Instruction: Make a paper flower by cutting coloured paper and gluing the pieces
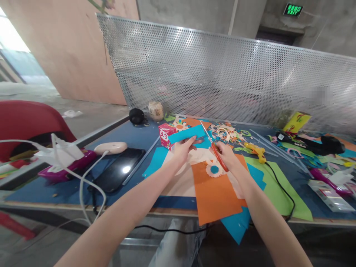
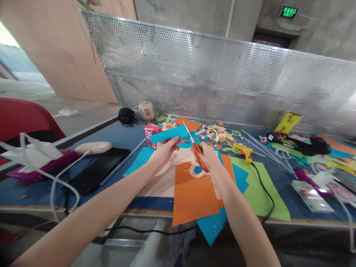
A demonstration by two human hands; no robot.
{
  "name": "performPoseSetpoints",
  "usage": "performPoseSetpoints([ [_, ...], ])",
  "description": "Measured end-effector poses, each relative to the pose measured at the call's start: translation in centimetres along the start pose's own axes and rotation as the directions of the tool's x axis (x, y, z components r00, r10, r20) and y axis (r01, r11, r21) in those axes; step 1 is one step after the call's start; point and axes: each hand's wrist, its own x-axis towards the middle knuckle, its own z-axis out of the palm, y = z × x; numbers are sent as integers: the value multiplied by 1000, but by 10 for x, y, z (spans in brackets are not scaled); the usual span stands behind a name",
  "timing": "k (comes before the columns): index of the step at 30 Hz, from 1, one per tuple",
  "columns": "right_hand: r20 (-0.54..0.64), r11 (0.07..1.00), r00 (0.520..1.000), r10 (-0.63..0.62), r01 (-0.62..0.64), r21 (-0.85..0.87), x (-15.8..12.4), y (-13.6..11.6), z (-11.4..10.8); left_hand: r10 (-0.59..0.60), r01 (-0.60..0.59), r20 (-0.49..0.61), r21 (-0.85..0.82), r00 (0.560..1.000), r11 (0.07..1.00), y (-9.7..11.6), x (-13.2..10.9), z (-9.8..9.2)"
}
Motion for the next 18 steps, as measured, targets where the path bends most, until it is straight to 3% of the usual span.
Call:
performPoseSetpoints([
  [6, -41, 998, 998, 43, -45, -45, 4, 7, -6, -13, 6, 23, 280, 1000, 960, -15, 14, -12],
  [9, -43, 993, 994, 105, -107, -46, 4, 6, -10, -12, -28, 84, 452, 996, 892, -19, 16, -14],
  [11, -37, 979, 985, 171, -174, -104, 3, 4, -13, 29, -114, 146, 617, 989, 778, -17, 15, -14],
  [13, -33, 939, 963, 269, -270, -212, 2, 2, -16, 72, -230, 235, 764, 969, 603, -15, 14, -15],
  [16, -22, 831, 908, 419, -392, -395, 1, 1, -21, 79, -376, 376, 841, 923, 389, -12, 15, -18],
  [18, -15, 771, 874, 485, -436, -464, 2, 3, -23, 53, -448, 454, 841, 889, 303, -12, 18, -21],
])
